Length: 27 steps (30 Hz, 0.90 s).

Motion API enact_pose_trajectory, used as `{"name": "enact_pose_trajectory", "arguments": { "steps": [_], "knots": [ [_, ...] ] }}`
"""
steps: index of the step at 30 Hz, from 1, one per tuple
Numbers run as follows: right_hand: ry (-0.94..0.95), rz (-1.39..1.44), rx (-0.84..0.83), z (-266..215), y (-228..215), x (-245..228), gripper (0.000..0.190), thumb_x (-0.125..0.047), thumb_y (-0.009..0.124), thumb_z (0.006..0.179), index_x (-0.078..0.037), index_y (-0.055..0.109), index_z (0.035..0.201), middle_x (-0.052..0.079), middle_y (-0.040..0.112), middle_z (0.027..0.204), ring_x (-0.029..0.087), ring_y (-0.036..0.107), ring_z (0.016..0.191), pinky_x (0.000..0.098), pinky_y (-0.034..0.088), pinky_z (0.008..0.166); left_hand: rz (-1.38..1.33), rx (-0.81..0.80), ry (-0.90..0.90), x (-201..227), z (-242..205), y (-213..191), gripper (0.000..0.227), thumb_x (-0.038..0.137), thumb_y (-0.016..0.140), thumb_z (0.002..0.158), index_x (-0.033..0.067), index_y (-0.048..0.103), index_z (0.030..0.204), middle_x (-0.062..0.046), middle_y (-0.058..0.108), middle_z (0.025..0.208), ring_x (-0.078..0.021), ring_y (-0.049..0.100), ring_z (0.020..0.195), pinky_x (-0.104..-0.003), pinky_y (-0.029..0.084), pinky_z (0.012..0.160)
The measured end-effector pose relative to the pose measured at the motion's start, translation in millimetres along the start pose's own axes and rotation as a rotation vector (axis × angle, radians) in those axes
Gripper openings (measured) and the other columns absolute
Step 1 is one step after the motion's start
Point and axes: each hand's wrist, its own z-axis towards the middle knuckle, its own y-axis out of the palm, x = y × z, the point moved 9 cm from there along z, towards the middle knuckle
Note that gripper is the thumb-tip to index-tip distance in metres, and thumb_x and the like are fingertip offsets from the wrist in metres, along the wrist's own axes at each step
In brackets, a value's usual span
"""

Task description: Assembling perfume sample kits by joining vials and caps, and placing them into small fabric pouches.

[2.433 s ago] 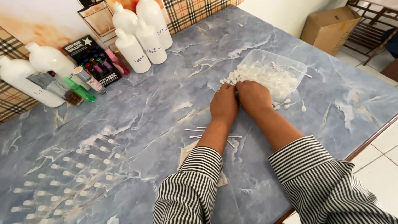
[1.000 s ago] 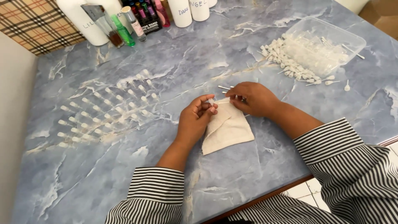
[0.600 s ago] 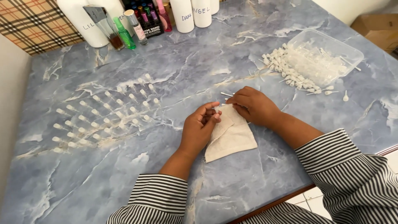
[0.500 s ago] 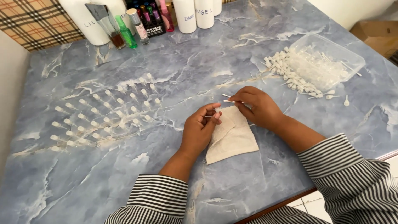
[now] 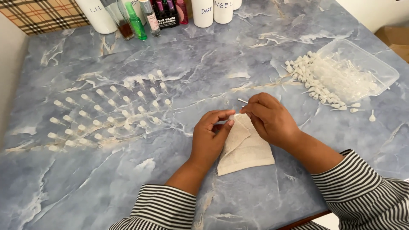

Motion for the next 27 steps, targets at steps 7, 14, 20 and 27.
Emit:
{"name": "enact_pose_trajectory", "arguments": {
  "steps": [7, 14, 20, 27],
  "knots": [
    [-0.15, -0.15, -0.026, 0.5, 2.1, -14.8, 0.01, -0.008, 0.062, 0.098, -0.009, 0.07, 0.092, 0.005, 0.059, 0.093, 0.022, 0.062, 0.078, 0.0332, 0.051, 0.069, 0.014, -0.045, -0.023, -2.4, 0.1, 5.3, 0.02, 0.012, 0.072, 0.092, 0.0116, 0.079, 0.111, -0.009, 0.069, 0.102, -0.0178, 0.07, 0.093, -0.027, 0.059, 0.077],
    [-0.166, -0.155, -0.023, -4.6, 9.4, -17.0, 0.01, -0.004, 0.065, 0.098, -0.006, 0.069, 0.09, 0.006, 0.06, 0.091, 0.024, 0.064, 0.077, 0.0318, 0.051, 0.066, -0.057, -0.009, -0.058, -10.5, 1.5, 1.0, 0.014, 0.009, 0.073, 0.091, 0.0103, 0.08, 0.103, -0.008, 0.071, 0.098, -0.014, 0.072, 0.087, -0.025, 0.061, 0.073],
    [-0.107, -0.07, 0.029, -6.2, 5.6, -9.1, 0.01, -0.011, 0.065, 0.099, -0.006, 0.07, 0.093, 0.006, 0.06, 0.091, 0.023, 0.066, 0.08, 0.0321, 0.052, 0.069, -0.168, -0.009, -0.058, -9.9, 0.4, -0.1, 0.018, 0.005, 0.073, 0.09, 0.0021, 0.077, 0.108, -0.01, 0.073, 0.094, -0.0151, 0.074, 0.087, -0.027, 0.063, 0.075],
    [-0.131, -0.14, -0.013, -8.3, 11.9, -14.4, 0.01, -0.013, 0.067, 0.098, -0.005, 0.07, 0.093, 0.006, 0.061, 0.09, 0.024, 0.068, 0.082, 0.0334, 0.053, 0.07, -0.171, 0.011, -0.056, -11.6, 0.3, -0.9, 0.016, 0.006, 0.075, 0.09, 0.0009, 0.077, 0.104, -0.01, 0.073, 0.091, -0.0134, 0.073, 0.085, -0.027, 0.063, 0.074]
  ]
}}
